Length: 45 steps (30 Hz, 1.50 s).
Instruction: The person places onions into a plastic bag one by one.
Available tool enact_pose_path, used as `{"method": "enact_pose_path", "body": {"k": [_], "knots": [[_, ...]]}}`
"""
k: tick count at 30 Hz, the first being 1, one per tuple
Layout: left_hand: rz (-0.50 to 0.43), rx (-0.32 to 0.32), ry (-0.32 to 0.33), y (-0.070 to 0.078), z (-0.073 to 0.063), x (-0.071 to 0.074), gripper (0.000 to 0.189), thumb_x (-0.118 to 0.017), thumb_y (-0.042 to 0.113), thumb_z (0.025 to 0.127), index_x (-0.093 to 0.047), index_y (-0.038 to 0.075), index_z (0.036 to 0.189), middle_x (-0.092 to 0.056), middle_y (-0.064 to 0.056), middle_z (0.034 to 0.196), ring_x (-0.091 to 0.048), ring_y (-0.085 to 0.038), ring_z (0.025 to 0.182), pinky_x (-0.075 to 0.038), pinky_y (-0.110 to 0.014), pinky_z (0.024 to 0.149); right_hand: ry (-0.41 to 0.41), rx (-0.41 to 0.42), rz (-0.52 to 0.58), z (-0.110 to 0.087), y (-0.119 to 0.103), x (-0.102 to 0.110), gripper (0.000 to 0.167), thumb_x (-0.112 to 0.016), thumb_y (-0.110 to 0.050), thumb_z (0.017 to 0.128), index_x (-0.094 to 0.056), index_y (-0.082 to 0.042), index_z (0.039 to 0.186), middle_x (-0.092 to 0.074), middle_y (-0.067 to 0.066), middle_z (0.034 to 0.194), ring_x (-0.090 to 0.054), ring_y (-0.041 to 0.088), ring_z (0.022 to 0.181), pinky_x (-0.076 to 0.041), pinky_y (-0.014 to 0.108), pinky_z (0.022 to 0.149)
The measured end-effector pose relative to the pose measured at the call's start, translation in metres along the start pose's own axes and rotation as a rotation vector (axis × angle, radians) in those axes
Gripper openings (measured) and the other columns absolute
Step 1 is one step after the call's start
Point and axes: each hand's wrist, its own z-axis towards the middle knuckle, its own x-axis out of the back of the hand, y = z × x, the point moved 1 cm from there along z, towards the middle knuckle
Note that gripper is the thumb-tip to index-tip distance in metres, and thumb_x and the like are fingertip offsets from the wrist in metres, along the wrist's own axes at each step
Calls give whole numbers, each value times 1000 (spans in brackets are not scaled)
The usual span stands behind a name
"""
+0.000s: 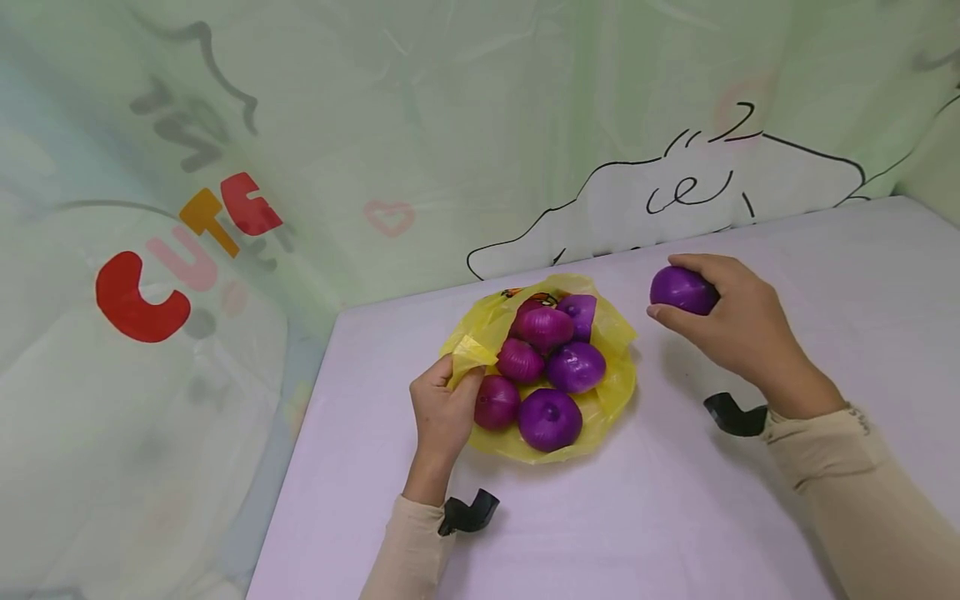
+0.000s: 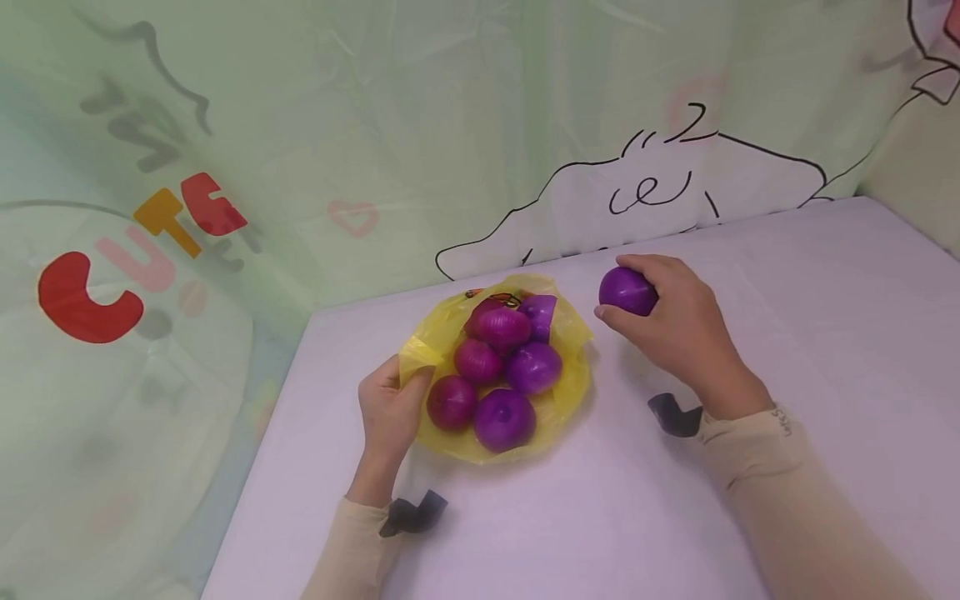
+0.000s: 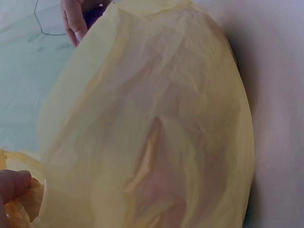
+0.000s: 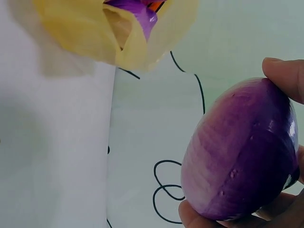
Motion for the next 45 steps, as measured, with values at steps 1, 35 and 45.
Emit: {"method": "enact_pose_path", "body": {"k": [1, 35, 45], "knots": [[-1, 1, -1, 0, 0, 0, 12, -70, 2, 91, -80, -2, 97, -79, -12, 92, -64, -16, 76, -56, -24, 67, 2, 6, 5, 0, -1, 0, 72, -83, -25, 89, -51, -2, 149, -47, 29, 151, -46, 53, 130, -47, 74, 95], [-31, 19, -11, 1, 2, 1, 13, -70, 1, 92, -80, -3, 100, -79, -13, 96, -65, -17, 79, -58, -24, 70, 2, 156, 103, -16, -34, -15, 66, -87, -15, 84, -60, -3, 142, -53, 23, 148, -54, 49, 126, -51, 71, 91], [-21, 13, -6, 0, 1, 1, 13, -70, 2, 92, -80, -2, 99, -79, -12, 94, -64, -17, 77, -57, -23, 69, 8, 214, 102, -21, -41, -20, 63, -87, -11, 83, -61, -2, 140, -55, 24, 145, -56, 49, 125, -55, 67, 87]]}}
